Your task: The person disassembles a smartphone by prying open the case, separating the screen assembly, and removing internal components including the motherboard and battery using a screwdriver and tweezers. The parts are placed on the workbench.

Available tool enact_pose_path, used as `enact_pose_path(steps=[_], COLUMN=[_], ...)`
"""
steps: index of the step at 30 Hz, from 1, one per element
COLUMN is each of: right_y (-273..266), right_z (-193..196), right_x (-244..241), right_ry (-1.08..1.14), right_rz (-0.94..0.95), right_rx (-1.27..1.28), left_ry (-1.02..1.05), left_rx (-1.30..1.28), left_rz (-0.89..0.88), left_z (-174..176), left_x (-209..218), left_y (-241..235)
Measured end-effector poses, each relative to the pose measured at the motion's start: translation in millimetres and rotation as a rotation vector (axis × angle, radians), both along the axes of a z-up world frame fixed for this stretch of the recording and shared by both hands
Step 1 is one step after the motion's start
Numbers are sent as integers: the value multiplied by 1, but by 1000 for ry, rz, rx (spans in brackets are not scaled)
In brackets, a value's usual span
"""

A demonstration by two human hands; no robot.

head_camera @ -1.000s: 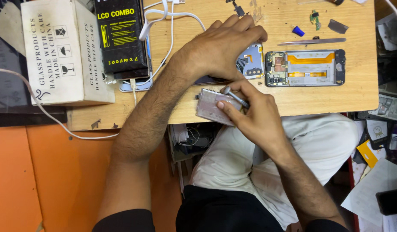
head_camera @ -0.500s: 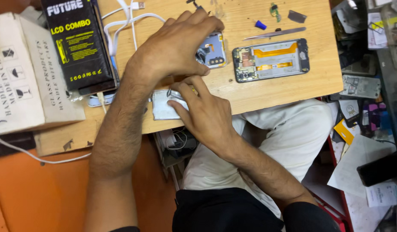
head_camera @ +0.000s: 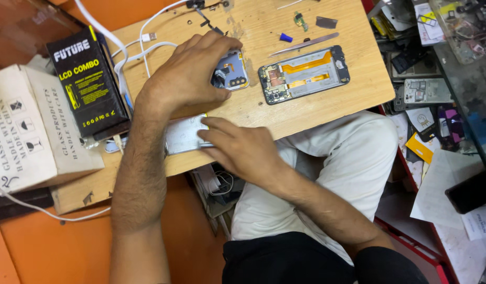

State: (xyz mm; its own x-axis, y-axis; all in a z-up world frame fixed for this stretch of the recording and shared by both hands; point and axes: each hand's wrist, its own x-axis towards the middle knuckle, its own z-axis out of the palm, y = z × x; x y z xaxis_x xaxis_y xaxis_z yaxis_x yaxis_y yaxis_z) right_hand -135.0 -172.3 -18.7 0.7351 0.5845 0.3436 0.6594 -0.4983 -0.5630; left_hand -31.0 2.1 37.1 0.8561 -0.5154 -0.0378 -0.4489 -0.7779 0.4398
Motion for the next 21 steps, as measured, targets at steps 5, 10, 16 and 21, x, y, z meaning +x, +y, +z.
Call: enact_pose_path(steps=[5, 10, 16, 21], right_y=[-96, -158, -161, -159], right_z=[3, 10, 5, 6], right_x=[30, 56, 45, 35], right_ry=[-50, -182, -91, -106], right_rz=[-287, -524, -547, -546], right_rx=[190, 14, -34, -43], left_ry=[-139, -87, -179, -240], left_rx=[-58, 45, 40, 40], left_rz=[-48, -58, -55, -110], left_z=[-6, -16, -35, -39], left_x=[-1, -7, -14, -9], left_y=[-10, -40, -51, -50])
